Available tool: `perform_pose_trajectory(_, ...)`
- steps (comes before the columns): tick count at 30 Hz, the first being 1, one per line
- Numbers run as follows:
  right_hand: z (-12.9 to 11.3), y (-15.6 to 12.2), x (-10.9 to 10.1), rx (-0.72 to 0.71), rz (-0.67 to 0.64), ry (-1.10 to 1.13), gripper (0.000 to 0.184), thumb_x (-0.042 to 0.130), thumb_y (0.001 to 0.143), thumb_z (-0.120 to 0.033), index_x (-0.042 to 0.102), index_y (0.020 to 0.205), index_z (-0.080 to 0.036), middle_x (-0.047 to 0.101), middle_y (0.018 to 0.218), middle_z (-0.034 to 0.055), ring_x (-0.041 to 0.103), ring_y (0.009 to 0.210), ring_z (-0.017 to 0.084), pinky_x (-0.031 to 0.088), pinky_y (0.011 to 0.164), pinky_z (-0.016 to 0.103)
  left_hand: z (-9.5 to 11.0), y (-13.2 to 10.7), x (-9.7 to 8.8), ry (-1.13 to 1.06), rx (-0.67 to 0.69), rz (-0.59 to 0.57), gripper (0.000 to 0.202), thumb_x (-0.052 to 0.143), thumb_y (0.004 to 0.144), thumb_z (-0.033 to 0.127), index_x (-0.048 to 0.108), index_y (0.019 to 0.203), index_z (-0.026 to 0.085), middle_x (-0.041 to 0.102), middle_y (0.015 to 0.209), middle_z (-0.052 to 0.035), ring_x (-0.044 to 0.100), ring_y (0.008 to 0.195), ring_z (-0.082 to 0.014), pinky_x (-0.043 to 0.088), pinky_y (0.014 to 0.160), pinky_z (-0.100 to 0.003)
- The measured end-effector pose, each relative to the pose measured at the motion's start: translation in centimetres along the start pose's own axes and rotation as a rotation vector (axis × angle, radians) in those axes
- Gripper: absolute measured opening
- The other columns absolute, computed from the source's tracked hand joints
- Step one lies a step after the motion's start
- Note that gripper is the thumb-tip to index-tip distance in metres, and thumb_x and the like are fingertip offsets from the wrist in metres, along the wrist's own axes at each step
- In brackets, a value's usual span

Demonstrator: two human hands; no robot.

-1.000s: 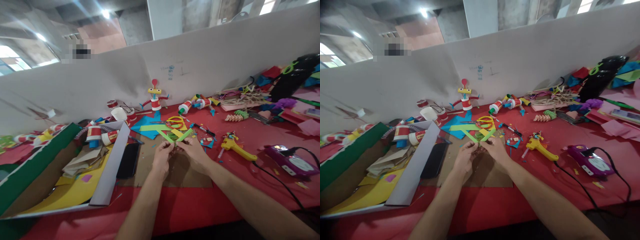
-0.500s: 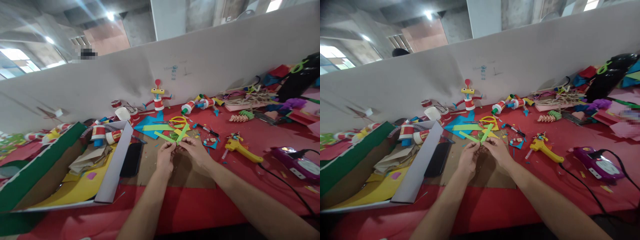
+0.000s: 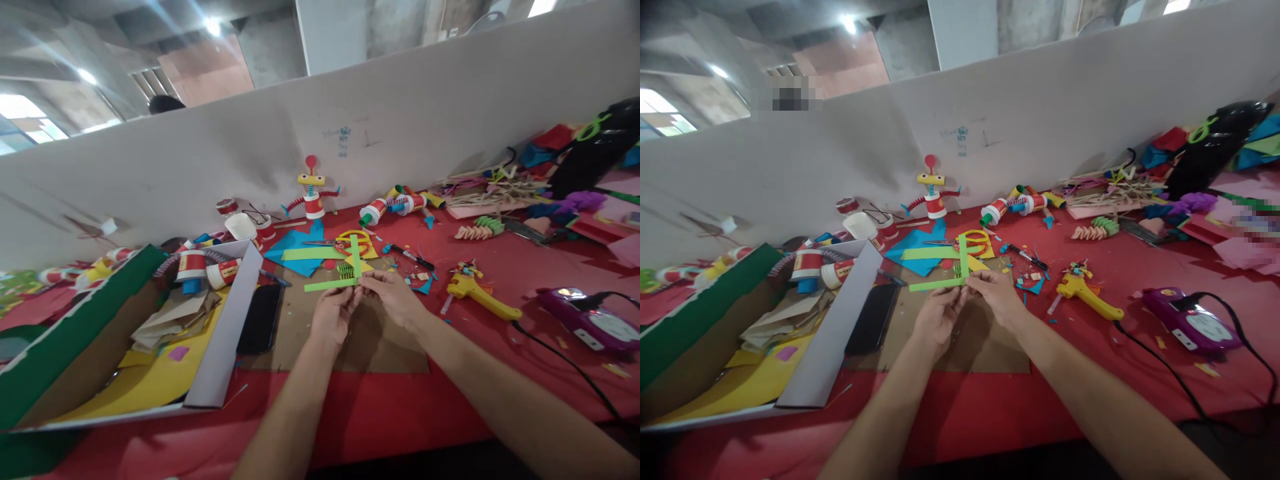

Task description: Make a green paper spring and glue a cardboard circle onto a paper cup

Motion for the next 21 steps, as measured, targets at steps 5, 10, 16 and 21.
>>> perform_pose_trajectory(5, 0.3, 0.2, -0.2, 0.022, 0.007, -0.004, 0.016, 0.071, 0.060, -0.030, 0.064, 0.062, -0.016, 0.057, 0.059, -0.0025, 0.047, 0.052, 0.007, 0.036, 0.056, 0.024, -0.3, 0.2, -0.1, 0.006, -0.027, 0.001, 0.013, 0.061, 0.067, 0.000, 0.066, 0.069, 0.011, 0.069, 0.071, -0.0044, 0.065, 0.068, -0.0110, 0.054, 0.071, -0.023)
perform_pose_trajectory(10, 0.3, 0.1, -0.2, 0.031, 0.005, -0.041, 0.015, 0.072, 0.060, -0.030, 0.065, 0.063, -0.016, 0.059, 0.058, -0.0023, 0.046, 0.052, 0.007, 0.034, 0.054, 0.023, -0.2, 0.3, -0.6, 0.007, -0.010, 0.024, 0.013, 0.063, 0.065, 0.001, 0.064, 0.068, 0.013, 0.067, 0.068, -0.0017, 0.063, 0.064, -0.0089, 0.053, 0.068, -0.021)
perform_pose_trajectory(16, 0.1, -0.1, -0.3, 0.002, 0.009, -0.051, 0.018, 0.075, 0.053, -0.029, 0.066, 0.062, -0.016, 0.058, 0.055, -0.0033, 0.045, 0.051, 0.008, 0.033, 0.054, 0.024, 0.1, 0.2, -0.1, 0.073, -0.009, -0.019, 0.012, 0.070, 0.061, 0.004, 0.061, 0.064, 0.012, 0.061, 0.064, 0.0020, 0.060, 0.060, -0.0056, 0.051, 0.063, -0.016)
perform_pose_trajectory(21, -0.2, -0.1, -0.4, -0.048, -0.007, -0.130, 0.018, 0.073, 0.057, -0.029, 0.070, 0.068, -0.016, 0.063, 0.061, -0.0007, 0.051, 0.056, 0.011, 0.037, 0.057, 0.025, 0.9, 0.0, 0.4, 0.119, 0.022, -0.052, 0.019, 0.074, 0.059, 0.007, 0.062, 0.073, 0.014, 0.064, 0.071, 0.0011, 0.062, 0.064, -0.0075, 0.051, 0.065, -0.018)
Point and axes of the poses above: each hand's wrist, its own y-axis towards the middle knuckle, its own x-axis out of the palm, z = x × y, the point moved 10 cm from there along y, towards the middle knuckle
